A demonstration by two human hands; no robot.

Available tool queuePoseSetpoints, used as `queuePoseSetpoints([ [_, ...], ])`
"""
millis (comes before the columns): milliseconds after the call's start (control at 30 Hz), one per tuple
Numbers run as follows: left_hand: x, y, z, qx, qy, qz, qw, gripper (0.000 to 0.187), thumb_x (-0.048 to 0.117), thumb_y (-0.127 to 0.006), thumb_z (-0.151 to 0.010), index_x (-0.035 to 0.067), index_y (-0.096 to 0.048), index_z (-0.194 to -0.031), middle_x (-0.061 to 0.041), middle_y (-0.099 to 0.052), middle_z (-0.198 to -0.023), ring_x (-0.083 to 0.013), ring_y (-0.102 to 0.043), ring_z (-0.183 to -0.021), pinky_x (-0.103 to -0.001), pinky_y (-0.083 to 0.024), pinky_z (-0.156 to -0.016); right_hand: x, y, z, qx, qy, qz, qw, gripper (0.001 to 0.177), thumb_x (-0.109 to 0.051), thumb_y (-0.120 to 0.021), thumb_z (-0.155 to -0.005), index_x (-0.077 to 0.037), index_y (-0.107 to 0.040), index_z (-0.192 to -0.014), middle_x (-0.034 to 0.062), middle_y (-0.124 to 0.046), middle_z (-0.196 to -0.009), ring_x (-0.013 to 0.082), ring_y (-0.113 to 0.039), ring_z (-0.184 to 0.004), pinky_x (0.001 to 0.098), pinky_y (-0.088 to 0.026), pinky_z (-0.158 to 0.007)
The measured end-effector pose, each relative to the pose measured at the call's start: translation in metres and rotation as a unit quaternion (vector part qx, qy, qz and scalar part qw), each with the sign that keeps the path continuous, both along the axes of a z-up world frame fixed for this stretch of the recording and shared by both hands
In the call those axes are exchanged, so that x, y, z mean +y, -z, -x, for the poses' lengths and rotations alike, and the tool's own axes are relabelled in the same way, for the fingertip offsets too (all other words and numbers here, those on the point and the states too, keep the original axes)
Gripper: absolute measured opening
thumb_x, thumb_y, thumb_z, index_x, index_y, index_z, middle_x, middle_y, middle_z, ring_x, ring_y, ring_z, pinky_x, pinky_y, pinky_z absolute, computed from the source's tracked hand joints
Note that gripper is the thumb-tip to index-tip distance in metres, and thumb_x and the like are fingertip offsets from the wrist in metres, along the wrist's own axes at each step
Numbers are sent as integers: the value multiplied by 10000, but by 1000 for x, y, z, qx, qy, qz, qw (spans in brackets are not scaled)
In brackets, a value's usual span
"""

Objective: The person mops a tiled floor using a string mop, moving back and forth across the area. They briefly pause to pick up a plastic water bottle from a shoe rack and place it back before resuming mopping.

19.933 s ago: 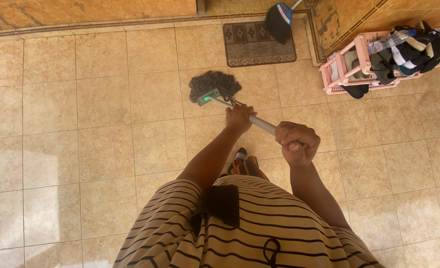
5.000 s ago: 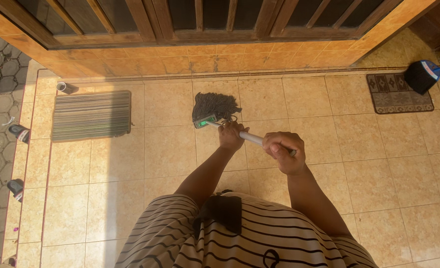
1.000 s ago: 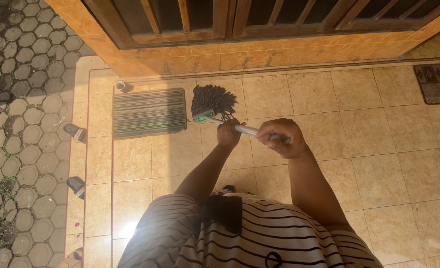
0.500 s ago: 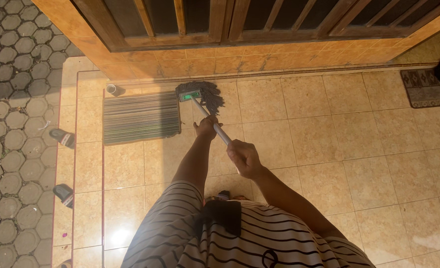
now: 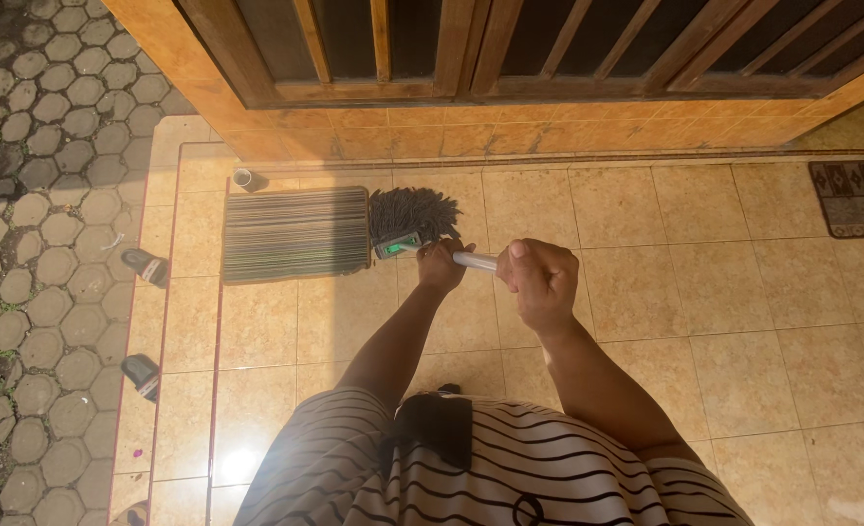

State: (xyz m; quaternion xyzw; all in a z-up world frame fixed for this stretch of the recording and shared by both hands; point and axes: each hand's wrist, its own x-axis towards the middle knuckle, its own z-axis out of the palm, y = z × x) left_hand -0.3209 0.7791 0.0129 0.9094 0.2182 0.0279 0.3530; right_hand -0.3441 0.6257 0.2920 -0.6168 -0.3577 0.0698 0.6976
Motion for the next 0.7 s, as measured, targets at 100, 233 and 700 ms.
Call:
queuePoseSetpoints([
  [100, 7, 14, -7, 3, 1, -10, 1000, 351, 488, -610, -984, 172, -729, -886, -51, -727, -1047, -292, -628, -1114, -598, -310, -1055, 0, 24, 6, -13, 12, 8, 1000, 491, -175, -470, -1114, -61, -420, -639, 19, -442, -558, 105, -386, -503, 295, -309, -502],
  [233, 38, 32, -4, 110, -24, 58, 992, 256, 462, -682, -919, 210, -721, -929, 15, -729, -1101, -217, -621, -1204, -620, -289, -1099, 12, 71, 30, -123, 7, 81, 989, 370, -143, -517, -1052, 2, -530, -712, 59, -506, -619, 124, -418, -509, 318, -303, -486],
  [700, -37, 2, 70, 8, -9, 56, 998, 386, 516, -634, -959, 135, -680, -929, -36, -711, -1064, -266, -633, -1130, -517, -439, -957, -37, 6, 68, -14, -5, 29, 999, 502, -172, -463, -1109, -48, -457, -623, 32, -497, -561, 95, -441, -513, 280, -363, -505],
])
